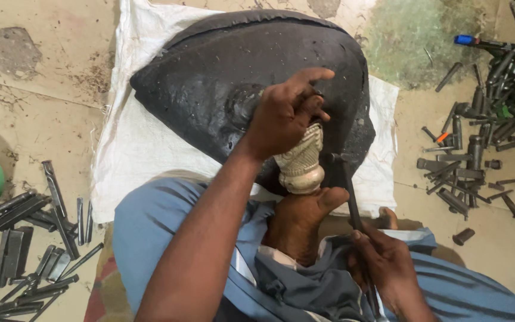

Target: The person sits on the floor and uses a hammer and chisel to carve a decorative pattern into a silver-colored metal object. They repeatedly strike the chisel to create texture on the object's surface.

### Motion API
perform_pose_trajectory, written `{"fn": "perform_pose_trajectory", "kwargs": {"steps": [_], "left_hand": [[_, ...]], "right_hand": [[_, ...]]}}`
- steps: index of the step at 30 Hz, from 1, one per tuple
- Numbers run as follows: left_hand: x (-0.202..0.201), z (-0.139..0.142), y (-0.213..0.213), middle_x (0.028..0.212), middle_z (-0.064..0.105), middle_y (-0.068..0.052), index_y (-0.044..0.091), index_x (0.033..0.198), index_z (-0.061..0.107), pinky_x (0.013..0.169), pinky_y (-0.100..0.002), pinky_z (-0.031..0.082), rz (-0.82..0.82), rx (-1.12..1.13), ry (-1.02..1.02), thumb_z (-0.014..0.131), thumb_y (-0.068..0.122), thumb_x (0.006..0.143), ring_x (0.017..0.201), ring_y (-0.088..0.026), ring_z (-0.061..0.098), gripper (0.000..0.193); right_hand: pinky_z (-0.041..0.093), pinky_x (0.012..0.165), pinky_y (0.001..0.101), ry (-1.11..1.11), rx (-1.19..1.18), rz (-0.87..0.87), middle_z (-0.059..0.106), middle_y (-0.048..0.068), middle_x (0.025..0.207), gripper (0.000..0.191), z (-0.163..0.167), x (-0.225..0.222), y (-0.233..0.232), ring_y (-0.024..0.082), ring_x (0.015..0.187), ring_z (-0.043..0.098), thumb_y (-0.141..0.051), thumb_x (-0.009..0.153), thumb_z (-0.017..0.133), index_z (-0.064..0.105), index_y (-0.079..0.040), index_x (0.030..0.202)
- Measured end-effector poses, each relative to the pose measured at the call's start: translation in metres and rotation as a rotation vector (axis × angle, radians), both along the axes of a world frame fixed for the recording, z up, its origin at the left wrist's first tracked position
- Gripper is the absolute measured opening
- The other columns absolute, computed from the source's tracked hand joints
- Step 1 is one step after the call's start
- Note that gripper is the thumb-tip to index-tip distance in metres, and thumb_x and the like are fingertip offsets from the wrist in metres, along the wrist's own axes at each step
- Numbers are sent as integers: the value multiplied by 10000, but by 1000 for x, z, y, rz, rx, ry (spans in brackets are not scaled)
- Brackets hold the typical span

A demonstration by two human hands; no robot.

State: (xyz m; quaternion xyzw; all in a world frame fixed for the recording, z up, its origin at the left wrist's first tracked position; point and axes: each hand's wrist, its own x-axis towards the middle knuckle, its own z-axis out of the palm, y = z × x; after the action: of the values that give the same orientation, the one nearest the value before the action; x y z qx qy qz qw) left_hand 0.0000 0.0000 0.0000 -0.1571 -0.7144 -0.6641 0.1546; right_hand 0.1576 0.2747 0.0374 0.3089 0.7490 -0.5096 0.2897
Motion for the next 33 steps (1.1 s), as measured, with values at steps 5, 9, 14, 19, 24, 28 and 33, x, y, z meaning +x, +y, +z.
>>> {"fn": "perform_pose_trajectory", "kwargs": {"steps": [5,9,14,19,24,28,33], "left_hand": [[5,1,0,798,672,-39,93,1426,560,802,-330,651,-64,84,3,582,29,1076,782,-140,764,356],[3,1,-3,846,681,-46,79,1392,585,801,-333,650,-123,142,-21,572,-2,1079,835,-158,780,324],[0,-8,0,900,686,-54,83,1361,606,795,-318,650,-111,149,7,591,-10,1070,856,-164,795,307],[6,-11,-2,868,671,-50,93,1339,617,767,-314,647,-87,133,-35,580,25,1066,857,-153,804,283],[19,1,-2,1084,755,-84,106,1232,675,746,-298,655,371,-134,59,520,142,1102,892,-162,803,205],[49,13,-15,1098,768,-128,79,1227,694,851,-313,618,625,-71,-137,522,94,1064,965,-200,792,237],[122,37,-72,1080,731,-109,17,1284,627,900,-277,594,681,228,-221,567,-7,1032,998,-169,755,261]], "right_hand": [[371,345,338,11,-7,32,606,120,572,347,6,8,7,182,361,496,-195,998,596,715,29,1237],[370,343,347,-6,18,17,596,126,566,339,7,4,7,186,362,500,-197,1004,612,700,-27,1283],[352,332,336,29,31,12,592,127,559,339,-2,7,6,186,340,478,-177,995,606,691,-25,1286],[349,332,332,44,4,-13,602,137,566,346,-11,9,9,189,337,474,-170,983,608,703,-19,1279],[422,407,333,-42,93,-45,617,115,637,329,-12,10,4,183,434,532,-146,975,631,725,8,1250],[430,429,324,45,-68,-32,626,111,642,310,-2,14,12,190,454,549,-135,952,653,732,52,1187],[417,457,309,106,-102,52,615,123,636,282,6,11,15,183,469,540,-151,952,659,749,33,1147]]}}
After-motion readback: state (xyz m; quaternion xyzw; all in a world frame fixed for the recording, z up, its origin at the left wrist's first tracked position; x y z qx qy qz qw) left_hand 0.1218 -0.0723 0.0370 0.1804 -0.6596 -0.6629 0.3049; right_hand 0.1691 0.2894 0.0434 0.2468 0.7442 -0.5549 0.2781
